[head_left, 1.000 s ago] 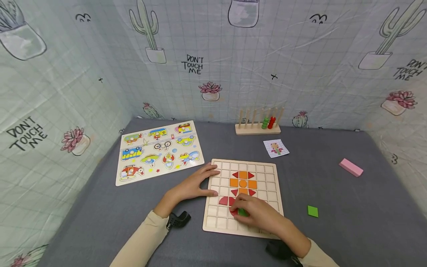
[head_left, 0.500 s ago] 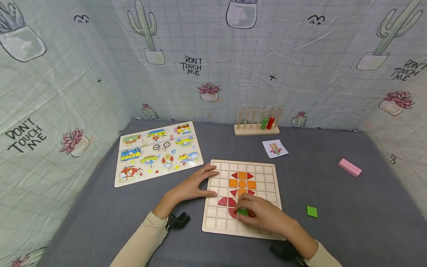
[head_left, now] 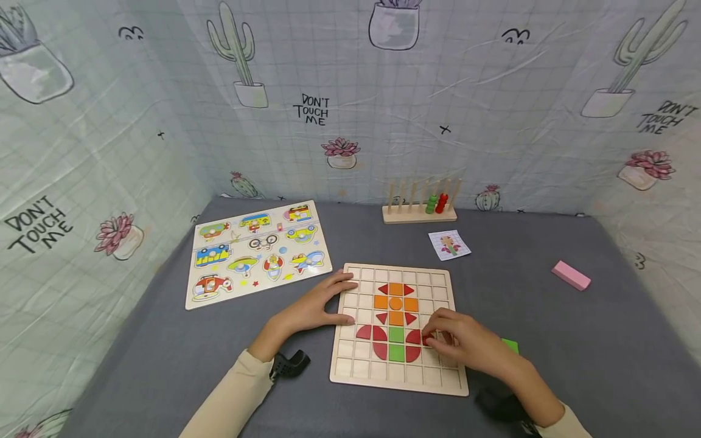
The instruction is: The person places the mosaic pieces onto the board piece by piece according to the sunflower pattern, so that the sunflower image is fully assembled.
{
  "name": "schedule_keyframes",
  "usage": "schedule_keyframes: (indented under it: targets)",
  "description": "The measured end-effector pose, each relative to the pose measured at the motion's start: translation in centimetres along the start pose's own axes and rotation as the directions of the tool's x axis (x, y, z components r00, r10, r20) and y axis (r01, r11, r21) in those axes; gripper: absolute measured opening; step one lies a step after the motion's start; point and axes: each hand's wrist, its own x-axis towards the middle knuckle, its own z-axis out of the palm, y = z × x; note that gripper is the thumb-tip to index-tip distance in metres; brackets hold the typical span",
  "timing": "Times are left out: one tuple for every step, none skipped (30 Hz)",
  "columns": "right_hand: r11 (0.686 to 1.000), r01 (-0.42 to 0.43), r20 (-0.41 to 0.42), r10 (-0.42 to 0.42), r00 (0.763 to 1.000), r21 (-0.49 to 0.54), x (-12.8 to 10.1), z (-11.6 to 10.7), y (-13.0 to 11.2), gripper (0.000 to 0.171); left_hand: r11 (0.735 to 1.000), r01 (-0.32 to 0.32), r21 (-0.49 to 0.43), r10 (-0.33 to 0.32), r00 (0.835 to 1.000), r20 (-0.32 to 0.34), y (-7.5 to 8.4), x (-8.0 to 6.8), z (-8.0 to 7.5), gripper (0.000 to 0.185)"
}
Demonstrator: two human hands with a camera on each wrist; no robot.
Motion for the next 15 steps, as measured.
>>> schedule_keyframes:
  targets:
    - [1.000, 0.002, -0.006, -0.002, 1.000, -0.003, -0.3, -0.3, 0.3, 0.009, 1.000, 0.001, 0.003, -0.001, 1.000, 0.000, 0.0, 0.0, 0.0, 0.072]
    - [1.000, 0.007, -0.013, -0.007, 1.000, -0.004, -0.6, -0.6, 0.5, 0.008, 1.000, 0.001, 0.003, -0.001, 1.000, 0.001, 0.1, 0.0, 0.0, 0.072]
    - [1.000, 0.010, -0.017, -0.010, 1.000, -0.006, -0.9, -0.9, 0.8, 0.008, 1.000, 0.001, 0.003, -0.001, 1.000, 0.001, 0.1, 0.0, 0.0, 0.072]
    - [1.000, 0.009, -0.020, -0.009, 1.000, -0.005, -1.2, -1.2, 1.1, 0.008, 1.000, 0.004, 0.004, -0.004, 1.000, 0.002, 0.1, 0.0, 0.0, 0.072]
    - [1.000, 0.011, -0.024, -0.011, 1.000, -0.004, -1.5, -1.5, 1.3, 0.009, 1.000, 0.007, 0.004, -0.007, 1.000, 0.002, 0.1, 0.0, 0.0, 0.072]
    - [1.000, 0.014, -0.029, -0.014, 0.999, -0.008, -1.8, -1.8, 1.6, 0.009, 1.000, 0.008, 0.005, -0.008, 1.000, 0.001, 0.1, 0.0, 0.0, 0.072]
    - [1.000, 0.010, -0.034, -0.010, 0.999, -0.012, -2.1, -2.1, 1.8, 0.009, 1.000, 0.010, 0.004, -0.010, 1.000, 0.001, 0.1, 0.0, 0.1, 0.072]
    - [1.000, 0.001, -0.037, -0.002, 0.999, -0.010, -2.3, -2.4, 2.0, 0.009, 1.000, 0.009, 0.004, -0.009, 1.000, 0.000, 0.1, 0.0, 0.1, 0.072]
    - [1.000, -0.007, -0.043, 0.007, 0.999, -0.012, -2.6, -2.7, 2.2, 0.010, 1.000, 0.008, 0.004, -0.008, 1.000, -0.002, 0.1, 0.1, 0.1, 0.072]
    - [1.000, -0.015, -0.052, 0.014, 0.999, -0.012, -2.8, -3.0, 2.4, 0.011, 1.000, 0.010, 0.005, -0.010, 1.000, -0.002, 0.0, 0.1, 0.1, 0.072]
    - [1.000, -0.018, -0.066, 0.017, 0.998, -0.018, -3.1, -3.2, 2.6, 0.011, 1.000, 0.009, 0.006, -0.009, 1.000, -0.003, 0.0, 0.1, 0.1, 0.072]
    - [1.000, -0.014, -0.080, 0.013, 0.997, -0.023, -3.3, -3.4, 2.9, 0.012, 1.000, 0.008, 0.007, -0.008, 1.000, -0.004, 0.0, 0.1, 0.1, 0.072]
    - [1.000, -0.011, -0.098, 0.008, 0.995, -0.028, -3.5, -3.5, 3.1, 0.013, 1.000, 0.008, 0.006, -0.008, 1.000, -0.005, 0.0, 0.1, 0.1, 0.072]
    - [0.999, -0.002, -0.110, -0.001, 0.994, -0.033, -3.7, -3.7, 3.4, 0.015, 1.000, 0.007, 0.007, -0.007, 1.000, -0.005, 0.0, 0.1, 0.1, 0.072]
    - [0.999, 0.012, -0.127, -0.018, 0.992, -0.047, -3.9, -3.8, 3.7, 0.017, 1.000, 0.005, 0.006, -0.005, 1.000, -0.005, 0.0, 0.1, 0.1, 0.072]
